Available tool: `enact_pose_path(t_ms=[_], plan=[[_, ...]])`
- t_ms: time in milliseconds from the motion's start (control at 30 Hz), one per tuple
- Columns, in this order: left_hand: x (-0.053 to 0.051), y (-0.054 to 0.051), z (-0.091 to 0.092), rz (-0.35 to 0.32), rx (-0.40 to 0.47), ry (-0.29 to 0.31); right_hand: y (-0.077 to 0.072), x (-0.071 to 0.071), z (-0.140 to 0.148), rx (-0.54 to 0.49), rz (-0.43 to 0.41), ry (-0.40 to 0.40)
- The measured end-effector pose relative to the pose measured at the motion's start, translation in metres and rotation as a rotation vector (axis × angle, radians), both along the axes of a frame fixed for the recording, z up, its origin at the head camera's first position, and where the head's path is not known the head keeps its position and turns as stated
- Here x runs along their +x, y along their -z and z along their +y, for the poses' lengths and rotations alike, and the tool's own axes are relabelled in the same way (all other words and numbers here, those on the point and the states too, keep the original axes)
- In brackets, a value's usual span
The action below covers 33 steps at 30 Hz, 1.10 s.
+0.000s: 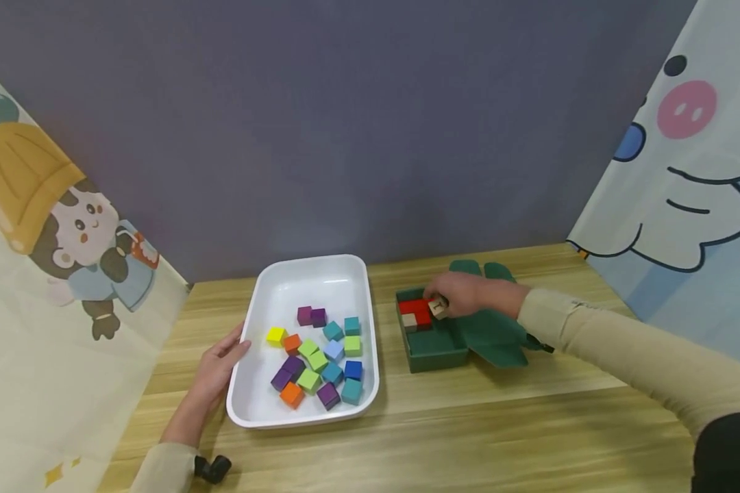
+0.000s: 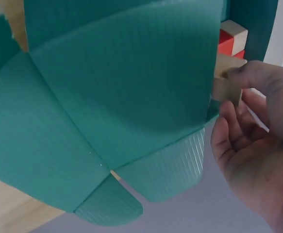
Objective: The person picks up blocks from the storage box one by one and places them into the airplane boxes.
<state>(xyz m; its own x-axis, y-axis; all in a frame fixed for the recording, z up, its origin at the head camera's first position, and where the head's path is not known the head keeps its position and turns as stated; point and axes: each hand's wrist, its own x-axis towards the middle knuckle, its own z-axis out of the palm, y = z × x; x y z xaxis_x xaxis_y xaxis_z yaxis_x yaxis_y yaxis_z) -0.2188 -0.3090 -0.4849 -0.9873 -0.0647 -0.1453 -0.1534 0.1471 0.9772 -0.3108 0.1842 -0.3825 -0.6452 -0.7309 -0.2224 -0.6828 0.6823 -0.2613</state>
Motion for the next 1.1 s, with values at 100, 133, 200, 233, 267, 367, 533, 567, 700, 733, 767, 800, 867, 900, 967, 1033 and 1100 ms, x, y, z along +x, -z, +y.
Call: enact_pose_path(t_ms=[100,133,200,233,267,367,533,567,700,733,767,800,867,900,967,1033,1100], plan=[[0.000,0.000,0.002,0.011,0.015,-0.003,0.004,0.000,0.001,0.007,-0.019,0.020],[0.000,0.001,0.002,0.012,0.022,-0.004,0.006,0.000,0.001,0.009,-0.022,0.026],[0.001,0.001,0.001,0.011,0.026,-0.008,0.007,0.001,0.000,0.012,-0.022,0.041],[0.001,0.001,0.001,0.012,0.027,-0.010,0.007,0.001,-0.001,0.011,-0.020,0.043],[0.002,0.001,0.001,0.014,0.031,-0.014,0.007,0.001,-0.001,0.013,-0.017,0.046],[0.003,0.002,0.001,0.020,0.031,-0.018,0.009,0.002,-0.002,0.030,-0.011,0.058],[0.003,0.002,0.002,0.013,0.022,-0.009,0.012,0.001,-0.004,0.068,0.027,0.087],[0.003,0.001,0.002,0.011,0.018,-0.009,0.013,0.000,-0.005,0.071,0.033,0.091],[0.002,0.000,0.003,-0.002,-0.013,-0.022,0.014,-0.002,-0.008,0.102,0.032,0.104],[0.002,0.000,0.003,-0.001,-0.018,-0.023,0.014,-0.003,-0.009,0.113,0.029,0.107],[0.001,0.000,0.004,0.001,-0.019,-0.021,0.014,-0.004,-0.009,0.122,0.027,0.109],[0.001,-0.001,0.004,0.002,-0.018,-0.021,0.015,-0.004,-0.010,0.135,0.030,0.112],[0.001,-0.001,0.004,0.003,-0.013,-0.017,0.017,-0.005,-0.010,0.150,0.038,0.114],[0.001,-0.001,0.004,0.001,-0.011,-0.017,0.018,-0.005,-0.010,0.152,0.046,0.108],[0.001,0.000,0.004,-0.002,-0.009,-0.020,0.021,-0.006,-0.011,0.150,0.064,0.099],[0.002,0.001,0.004,-0.003,-0.007,-0.025,0.024,-0.006,-0.011,0.147,0.085,0.090],[0.002,0.002,0.004,0.005,-0.001,-0.022,0.027,-0.005,-0.011,0.143,0.106,0.082]])
